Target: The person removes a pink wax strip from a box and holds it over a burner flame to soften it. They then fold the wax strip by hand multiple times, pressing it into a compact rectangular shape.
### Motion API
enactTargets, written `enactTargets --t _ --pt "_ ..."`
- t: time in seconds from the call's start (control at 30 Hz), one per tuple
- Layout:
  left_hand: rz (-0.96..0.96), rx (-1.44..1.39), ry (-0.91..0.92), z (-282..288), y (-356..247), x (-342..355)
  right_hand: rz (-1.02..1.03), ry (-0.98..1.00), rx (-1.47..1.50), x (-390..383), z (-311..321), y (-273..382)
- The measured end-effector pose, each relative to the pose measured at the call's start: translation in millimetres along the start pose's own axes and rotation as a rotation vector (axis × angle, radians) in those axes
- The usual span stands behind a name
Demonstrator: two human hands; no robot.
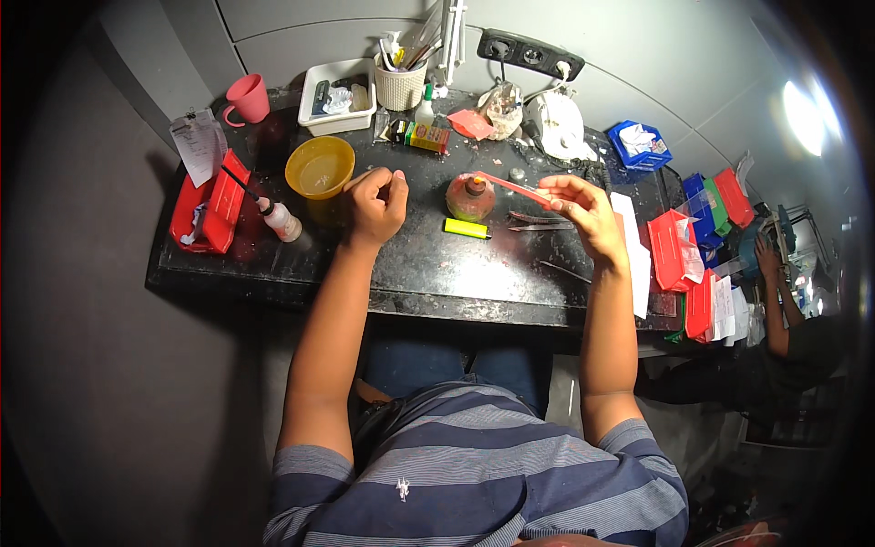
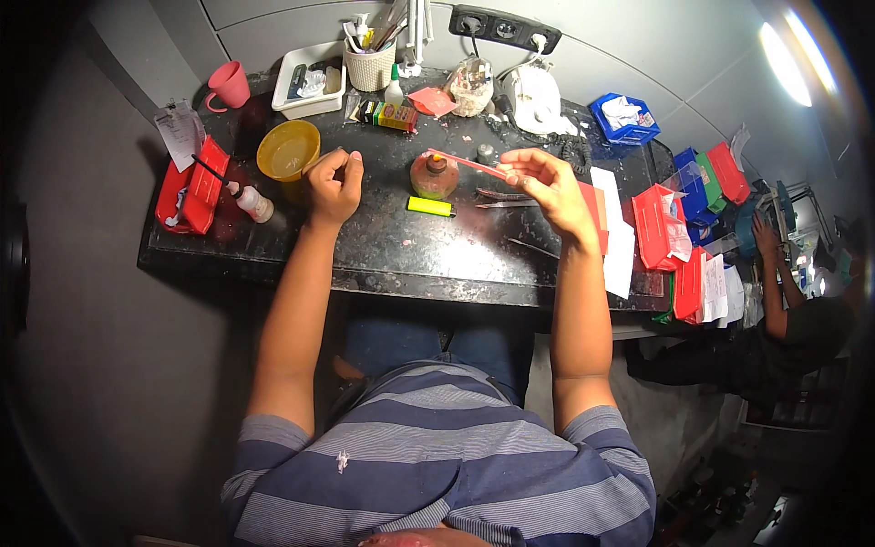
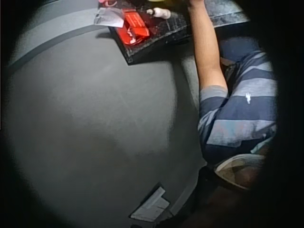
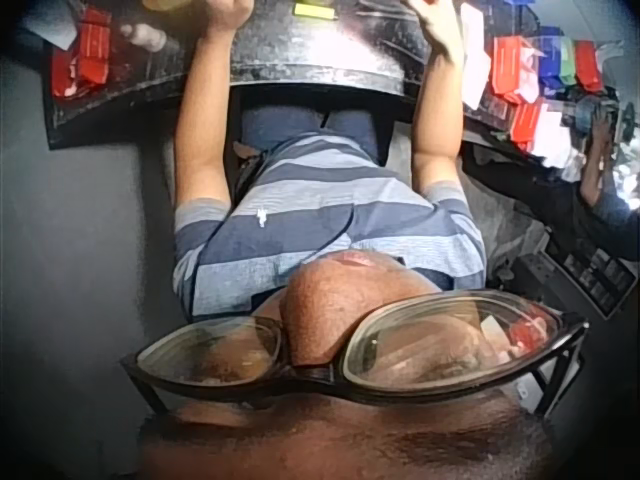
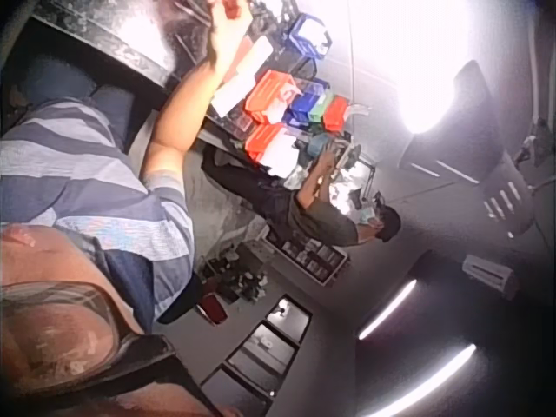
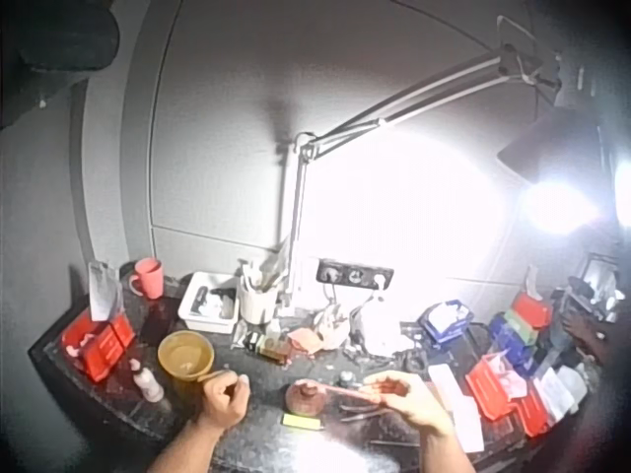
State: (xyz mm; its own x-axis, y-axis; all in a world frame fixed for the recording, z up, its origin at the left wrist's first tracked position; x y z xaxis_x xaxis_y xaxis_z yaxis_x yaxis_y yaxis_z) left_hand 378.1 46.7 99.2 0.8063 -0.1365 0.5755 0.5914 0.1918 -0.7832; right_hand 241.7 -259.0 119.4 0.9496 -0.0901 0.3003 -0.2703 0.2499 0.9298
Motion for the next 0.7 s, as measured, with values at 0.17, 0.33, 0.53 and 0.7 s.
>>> enactTargets --t 0.17,0.33,0.53,0.7 --pt "0.013 0.004 0.000 2 -1 0 0.027 0.038 0.049 15 -15 -2" --pt "-0.003 -0.011 -0.008 2 -5 1 0.029 0.046 0.048 31 -26 -10" --pt "0.012 0.013 0.007 1 -1 1 -0.024 0.071 0.045 40 -37 -25" --pt "0.020 0.001 0.004 0 2 0 -0.026 0.066 0.030 46 -38 -36"
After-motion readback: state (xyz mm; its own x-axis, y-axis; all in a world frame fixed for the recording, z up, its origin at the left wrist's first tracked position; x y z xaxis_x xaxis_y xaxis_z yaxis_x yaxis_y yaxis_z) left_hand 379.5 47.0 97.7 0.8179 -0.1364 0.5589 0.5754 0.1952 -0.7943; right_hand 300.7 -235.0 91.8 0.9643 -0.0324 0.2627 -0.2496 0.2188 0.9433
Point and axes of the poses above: each hand's wrist, its own x-axis towards the middle knuckle, its own z-axis out of the back of the hand, y = z × x, the point moved 8 cm from there along x, towards the middle knuckle, and after that the axes turned 14 degrees about z, right-handed, at the moved point
